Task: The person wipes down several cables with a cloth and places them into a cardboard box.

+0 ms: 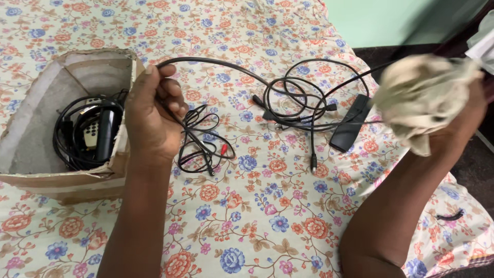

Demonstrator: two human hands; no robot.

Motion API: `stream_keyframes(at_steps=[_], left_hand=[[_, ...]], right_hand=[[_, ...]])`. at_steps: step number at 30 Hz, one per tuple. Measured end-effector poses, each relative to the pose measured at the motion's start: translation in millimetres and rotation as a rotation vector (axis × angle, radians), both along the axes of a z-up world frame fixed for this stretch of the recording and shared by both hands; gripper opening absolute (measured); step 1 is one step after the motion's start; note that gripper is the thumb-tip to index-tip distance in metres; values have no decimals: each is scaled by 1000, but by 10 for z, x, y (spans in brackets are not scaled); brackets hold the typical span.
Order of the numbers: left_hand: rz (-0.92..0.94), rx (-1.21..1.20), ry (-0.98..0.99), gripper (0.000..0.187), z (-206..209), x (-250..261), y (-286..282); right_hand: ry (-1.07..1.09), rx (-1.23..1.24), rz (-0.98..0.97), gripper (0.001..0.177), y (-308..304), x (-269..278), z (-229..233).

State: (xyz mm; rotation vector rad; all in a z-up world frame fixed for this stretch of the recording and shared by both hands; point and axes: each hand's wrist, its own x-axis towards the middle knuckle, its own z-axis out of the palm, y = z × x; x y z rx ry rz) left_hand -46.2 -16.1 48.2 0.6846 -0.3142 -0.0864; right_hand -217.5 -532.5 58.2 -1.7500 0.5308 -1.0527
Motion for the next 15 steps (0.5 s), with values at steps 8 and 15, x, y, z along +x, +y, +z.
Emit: stream_keyframes(at_steps=[8, 15], left_hand=[[-24, 45, -66, 25, 36, -89, -62], [-71, 37, -87, 27, 78, -174, -105]], right_hand=[[741, -154, 265, 39, 317, -17, 220], [1044, -494, 396, 61, 1020, 1073, -376]])
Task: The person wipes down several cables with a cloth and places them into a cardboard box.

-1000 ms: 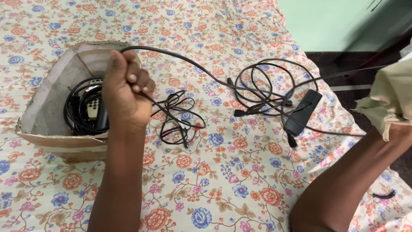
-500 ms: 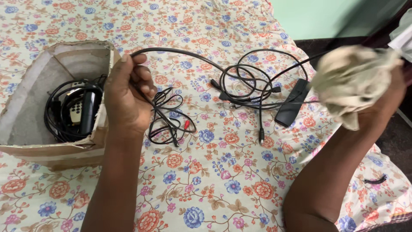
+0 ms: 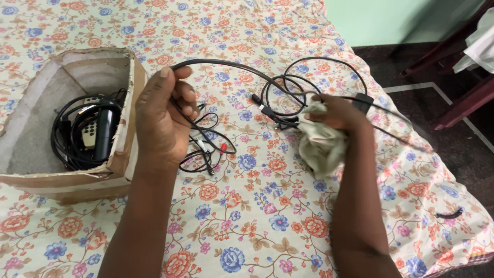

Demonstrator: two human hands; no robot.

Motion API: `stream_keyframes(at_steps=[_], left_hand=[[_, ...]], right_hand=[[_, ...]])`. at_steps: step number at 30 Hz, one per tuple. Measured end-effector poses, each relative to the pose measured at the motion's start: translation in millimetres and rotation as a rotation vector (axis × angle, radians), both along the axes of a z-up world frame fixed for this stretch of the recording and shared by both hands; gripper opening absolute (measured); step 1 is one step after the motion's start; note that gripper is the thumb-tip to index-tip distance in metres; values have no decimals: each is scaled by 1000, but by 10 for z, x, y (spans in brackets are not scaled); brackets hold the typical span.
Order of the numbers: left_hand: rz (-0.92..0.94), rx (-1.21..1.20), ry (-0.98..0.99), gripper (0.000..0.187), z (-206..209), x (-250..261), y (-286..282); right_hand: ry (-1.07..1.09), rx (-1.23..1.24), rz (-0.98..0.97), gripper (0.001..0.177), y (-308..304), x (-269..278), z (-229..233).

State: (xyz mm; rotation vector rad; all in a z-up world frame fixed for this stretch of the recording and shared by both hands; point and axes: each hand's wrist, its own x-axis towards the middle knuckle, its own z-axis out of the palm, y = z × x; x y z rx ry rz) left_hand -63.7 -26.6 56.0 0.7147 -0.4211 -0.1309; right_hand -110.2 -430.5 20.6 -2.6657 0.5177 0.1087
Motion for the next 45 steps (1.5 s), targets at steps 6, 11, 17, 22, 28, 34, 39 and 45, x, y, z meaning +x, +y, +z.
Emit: stream_keyframes(at_steps=[6, 11, 17, 22, 28, 34, 39, 45], left_hand=[[16, 14, -22, 29, -23, 28, -7], [-24, 263, -286, 30, -74, -44, -237], [-83, 262, -383, 30, -42, -41, -184], [289, 631, -671, 23, -81, 55, -112], [783, 1280, -749, 14, -163, 89, -161], [353, 1878, -388, 22, -584, 541, -88], [117, 2078, -374, 25, -954, 737, -82], [764, 1638, -622, 19, -362, 297, -42]], right_hand=[[-454, 25, -45, 34, -585, -18, -73], [-1062, 556, -157, 31, -783, -360, 221], [-724, 306, -339, 31, -878, -469, 140], [-819, 324, -327, 32, -899, -487, 299], [-827, 344, -282, 34, -839, -452, 384], [-373, 265, -369, 35, -749, -380, 104], [-296, 246, -372, 36, -721, -312, 72], [-373, 204, -392, 31, -773, -451, 138]])
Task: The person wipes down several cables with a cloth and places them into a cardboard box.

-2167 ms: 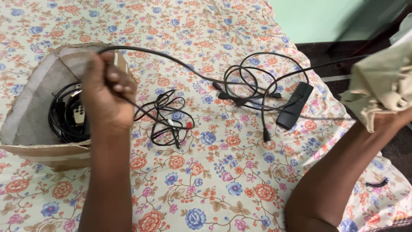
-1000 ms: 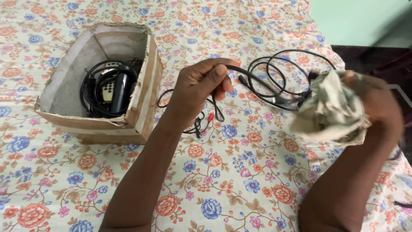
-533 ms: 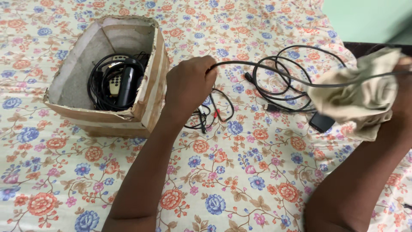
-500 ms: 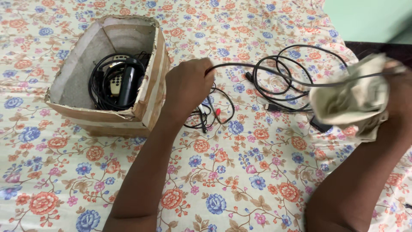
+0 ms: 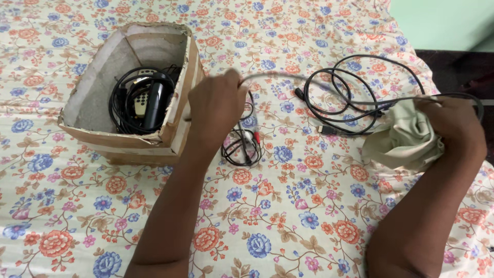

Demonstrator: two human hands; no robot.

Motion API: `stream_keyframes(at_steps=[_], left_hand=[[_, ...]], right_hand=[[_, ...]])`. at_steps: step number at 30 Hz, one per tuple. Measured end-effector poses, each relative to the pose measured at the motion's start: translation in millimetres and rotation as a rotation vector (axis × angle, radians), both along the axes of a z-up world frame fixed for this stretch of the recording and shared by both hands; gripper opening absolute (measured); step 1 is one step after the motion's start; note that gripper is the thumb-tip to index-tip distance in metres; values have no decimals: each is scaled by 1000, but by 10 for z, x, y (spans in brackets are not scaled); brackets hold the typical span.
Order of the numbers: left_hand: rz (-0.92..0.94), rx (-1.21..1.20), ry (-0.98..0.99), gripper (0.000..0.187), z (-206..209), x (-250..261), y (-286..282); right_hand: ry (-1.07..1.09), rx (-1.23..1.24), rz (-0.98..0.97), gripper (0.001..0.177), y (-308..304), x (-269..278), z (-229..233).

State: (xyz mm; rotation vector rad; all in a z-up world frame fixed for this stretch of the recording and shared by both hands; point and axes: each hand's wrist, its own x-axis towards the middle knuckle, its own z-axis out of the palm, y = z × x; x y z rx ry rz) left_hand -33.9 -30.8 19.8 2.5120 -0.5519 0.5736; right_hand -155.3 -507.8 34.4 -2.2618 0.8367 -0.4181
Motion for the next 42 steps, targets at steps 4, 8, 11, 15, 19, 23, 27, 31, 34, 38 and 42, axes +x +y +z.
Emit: stream_keyframes(at_steps=[4, 8, 11, 15, 19, 23, 27, 31, 34, 38, 42], left_hand=[[-487, -740, 35, 19, 394, -59, -196], [-833, -1133, -71, 21, 660, 377, -1075], [-732, -1166, -344, 28, 659, 508, -1935], [-648, -262, -30, 38, 125, 554, -2467], [-769, -90, -69, 47, -497, 242, -2079], [-448, -170, 81, 36, -763, 322, -1069], [-95, -423, 242, 37, -789, 643, 139], [-130, -493, 22, 71, -850, 881, 460], [-15, -414, 21, 70, -1015, 1083, 491], [38, -444, -5, 69, -1179, 1178, 592], [73, -449, 50, 68, -1165, 1107, 601]], right_hand=[[-38, -9, 39, 29, -23, -49, 15], [-74, 140, 61, 46, -29, -127, 54], [-82, 41, 88, 60, -120, -280, 130], [-81, 52, 117, 59, -374, -675, 245], [-103, 59, 112, 55, -427, -908, 231], [-114, 68, 116, 51, -307, -1024, 171], [-170, 45, 119, 47, 109, -1032, 379], [-280, -6, 204, 44, 433, -870, 552], [-346, -62, 306, 41, 894, -710, 707], [-370, -211, 432, 37, 1640, -556, 881], [-303, -388, 472, 38, 2141, -406, 970]])
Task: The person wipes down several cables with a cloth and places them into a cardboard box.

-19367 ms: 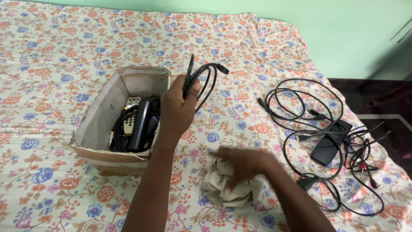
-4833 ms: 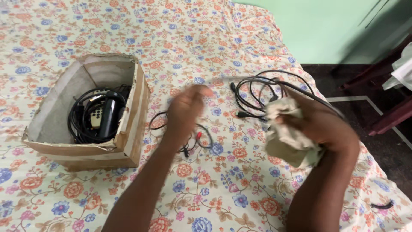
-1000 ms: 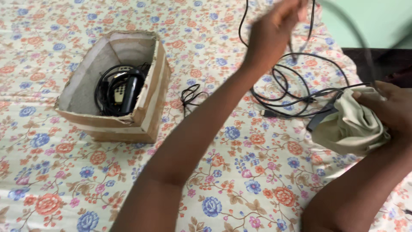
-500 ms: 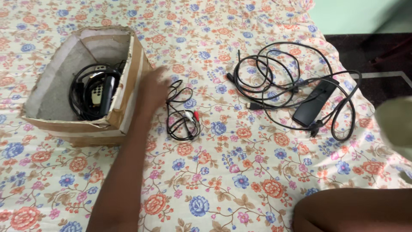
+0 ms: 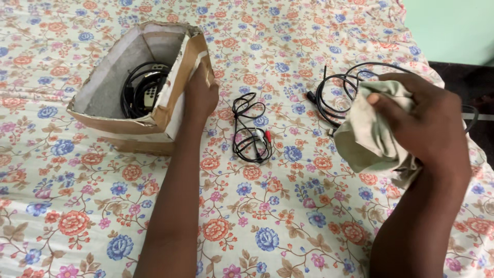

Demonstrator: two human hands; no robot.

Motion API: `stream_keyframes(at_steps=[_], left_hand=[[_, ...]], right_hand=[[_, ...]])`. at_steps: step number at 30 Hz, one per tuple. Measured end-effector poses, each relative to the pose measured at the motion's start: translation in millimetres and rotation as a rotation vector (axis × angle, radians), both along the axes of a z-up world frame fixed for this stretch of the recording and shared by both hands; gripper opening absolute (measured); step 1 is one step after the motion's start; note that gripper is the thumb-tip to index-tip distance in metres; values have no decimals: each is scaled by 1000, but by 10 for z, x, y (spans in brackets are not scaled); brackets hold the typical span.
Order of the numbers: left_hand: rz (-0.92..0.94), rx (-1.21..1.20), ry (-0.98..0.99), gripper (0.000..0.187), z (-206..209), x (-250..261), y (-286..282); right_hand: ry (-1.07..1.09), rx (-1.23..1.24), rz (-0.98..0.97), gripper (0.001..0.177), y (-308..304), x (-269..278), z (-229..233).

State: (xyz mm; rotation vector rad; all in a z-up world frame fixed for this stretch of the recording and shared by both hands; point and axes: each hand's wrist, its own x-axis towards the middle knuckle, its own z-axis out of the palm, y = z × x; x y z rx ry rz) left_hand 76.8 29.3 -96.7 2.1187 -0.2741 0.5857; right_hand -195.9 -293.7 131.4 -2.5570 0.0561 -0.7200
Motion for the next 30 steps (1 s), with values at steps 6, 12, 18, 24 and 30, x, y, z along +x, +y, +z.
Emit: stream_keyframes(at_steps=[6, 12, 18, 24, 30], left_hand=[[58, 1, 75, 67, 161, -126, -63], [-149, 555, 648, 57, 358, -573, -493], [-341, 304, 261, 19, 447, -668, -793], [-332, 350, 304, 31, 791, -776, -592], [-359, 794, 410, 36, 363, -908, -1076]], right_hand=[[-11, -49, 26, 37, -10, 93, -56], [25, -24, 0, 38, -50, 278, -159], [433, -35, -48, 40, 279, 770, -619], [788, -256, 71, 66, 115, 1213, -1471], [671, -189, 133, 79, -314, 1428, -1901]])
